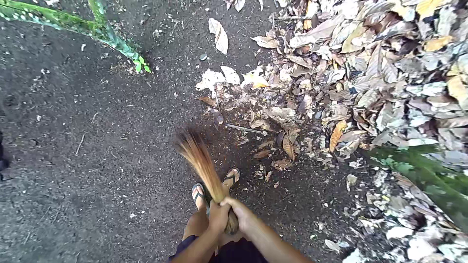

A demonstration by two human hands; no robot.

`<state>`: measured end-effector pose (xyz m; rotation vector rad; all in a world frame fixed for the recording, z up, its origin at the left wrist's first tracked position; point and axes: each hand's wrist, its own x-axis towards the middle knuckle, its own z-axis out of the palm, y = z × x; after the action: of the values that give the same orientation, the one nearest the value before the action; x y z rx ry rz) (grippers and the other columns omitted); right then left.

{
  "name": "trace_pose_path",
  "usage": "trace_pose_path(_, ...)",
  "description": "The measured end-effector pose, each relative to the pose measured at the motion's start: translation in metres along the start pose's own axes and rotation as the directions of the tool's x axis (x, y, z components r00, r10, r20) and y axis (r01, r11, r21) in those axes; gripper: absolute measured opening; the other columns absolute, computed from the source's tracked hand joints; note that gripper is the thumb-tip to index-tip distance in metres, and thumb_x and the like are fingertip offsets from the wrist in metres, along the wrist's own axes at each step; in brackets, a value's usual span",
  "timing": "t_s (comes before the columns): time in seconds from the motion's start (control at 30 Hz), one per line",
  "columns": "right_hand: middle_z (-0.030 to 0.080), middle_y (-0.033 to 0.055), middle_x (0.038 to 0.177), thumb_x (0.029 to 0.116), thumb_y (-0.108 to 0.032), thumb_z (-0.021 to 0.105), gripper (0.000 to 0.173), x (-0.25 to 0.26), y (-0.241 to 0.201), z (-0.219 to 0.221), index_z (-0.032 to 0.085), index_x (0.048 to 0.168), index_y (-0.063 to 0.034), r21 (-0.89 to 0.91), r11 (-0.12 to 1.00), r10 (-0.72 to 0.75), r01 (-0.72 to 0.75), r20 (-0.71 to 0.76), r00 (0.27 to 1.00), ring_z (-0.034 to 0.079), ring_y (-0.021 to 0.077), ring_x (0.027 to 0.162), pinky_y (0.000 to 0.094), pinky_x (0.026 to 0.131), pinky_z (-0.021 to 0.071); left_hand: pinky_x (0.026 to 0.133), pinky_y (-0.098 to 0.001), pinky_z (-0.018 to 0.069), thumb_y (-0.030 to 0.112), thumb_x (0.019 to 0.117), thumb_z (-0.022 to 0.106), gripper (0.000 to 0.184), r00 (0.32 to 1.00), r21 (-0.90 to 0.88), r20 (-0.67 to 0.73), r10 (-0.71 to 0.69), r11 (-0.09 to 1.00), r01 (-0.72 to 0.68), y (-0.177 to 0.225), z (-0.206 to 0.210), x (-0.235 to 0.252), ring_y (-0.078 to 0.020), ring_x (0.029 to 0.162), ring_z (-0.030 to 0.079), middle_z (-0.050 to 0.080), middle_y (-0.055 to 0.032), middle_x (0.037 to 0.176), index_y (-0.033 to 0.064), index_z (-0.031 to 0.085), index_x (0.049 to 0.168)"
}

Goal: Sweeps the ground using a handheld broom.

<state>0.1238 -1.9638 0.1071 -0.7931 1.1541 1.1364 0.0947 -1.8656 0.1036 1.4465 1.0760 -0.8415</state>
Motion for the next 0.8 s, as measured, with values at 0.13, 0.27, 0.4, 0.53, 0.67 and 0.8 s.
trace_pose_path(0.13,0.067,0.0123,0.084,0.096,-0.019,0.053,0.02,0.0,-0.063,-0.044,0.062,0.107,-0.0039,0.283,0.893,-0.305,0.35,-0.19,0.933,0.067,0.0214,0.073,0.0422,0.064,0.0571,0.101,-0.0527,0.0515,0.03,0.0855,0.078,0.069,0.942,0.368,0.336,-0.007,0.922,-0.124,0.078,0.075,0.058,-0.0319,0.115,0.064,0.065,-0.0211,0.123,0.0007,0.048,0.141)
trace_pose_path(0.27,0.066,0.0072,0.081,0.098,-0.018,0.046,0.02,-0.023,-0.07,-0.058,0.06,0.107,-0.0076,0.303,0.827,-0.394,0.473,-0.288,0.873,0.067,0.0161,0.071,0.0365,0.062,0.0573,0.103,-0.0534,0.0506,0.026,0.0838,0.079,0.075,0.877,0.42,0.479,0.035,0.868,-0.264,0.097,0.102,0.05,-0.0328,0.119,0.063,0.063,-0.0224,0.127,-0.0004,0.042,0.144)
trace_pose_path(0.4,0.068,0.0091,0.084,0.0884,-0.02,0.054,0.029,-0.049,-0.012,-0.027,0.06,0.112,-0.0042,0.198,0.911,-0.334,0.361,-0.159,0.929,0.068,0.0188,0.076,0.0408,0.067,0.0586,0.103,-0.0465,0.0522,0.028,0.0804,0.08,0.076,0.893,0.226,0.417,0.167,0.933,-0.28,0.056,0.041,-0.004,-0.0256,0.116,0.064,0.064,-0.0185,0.126,-0.0003,0.046,0.143)
trace_pose_path(0.53,0.068,0.0116,0.087,0.0829,-0.013,0.061,0.029,-0.06,0.031,-0.013,0.06,0.11,-0.0033,0.237,0.945,-0.218,0.225,-0.055,0.974,0.068,0.0208,0.08,0.0423,0.072,0.0582,0.099,-0.0441,0.0553,0.028,0.0762,0.082,0.079,0.958,0.199,0.274,0.088,0.969,-0.146,0.017,0.006,-0.041,-0.0223,0.111,0.067,0.067,-0.0155,0.121,0.001,0.046,0.142)
trace_pose_path(0.67,0.068,0.0121,0.084,0.0916,-0.02,0.055,0.022,-0.049,0.001,-0.05,0.063,0.106,-0.0054,0.349,0.907,-0.207,0.235,-0.114,0.972,0.068,0.0222,0.076,0.0436,0.068,0.0583,0.098,-0.0511,0.0541,0.038,0.0821,0.08,0.081,0.951,0.377,0.303,-0.065,0.925,-0.057,0.038,0.055,-0.014,-0.0294,0.111,0.066,0.066,-0.0196,0.121,0.0008,0.042,0.144)
trace_pose_path(0.8,0.066,0.0079,0.079,0.0956,-0.025,0.049,0.021,-0.05,-0.028,-0.086,0.06,0.103,-0.0085,0.438,0.768,-0.33,0.467,-0.354,0.875,0.067,0.0176,0.07,0.0391,0.06,0.0579,0.103,-0.0566,0.0498,0.034,0.085,0.077,0.081,0.824,0.549,0.554,-0.118,0.796,-0.255,0.072,0.124,0.017,-0.0353,0.121,0.062,0.063,-0.0236,0.129,-0.0002,0.039,0.147)
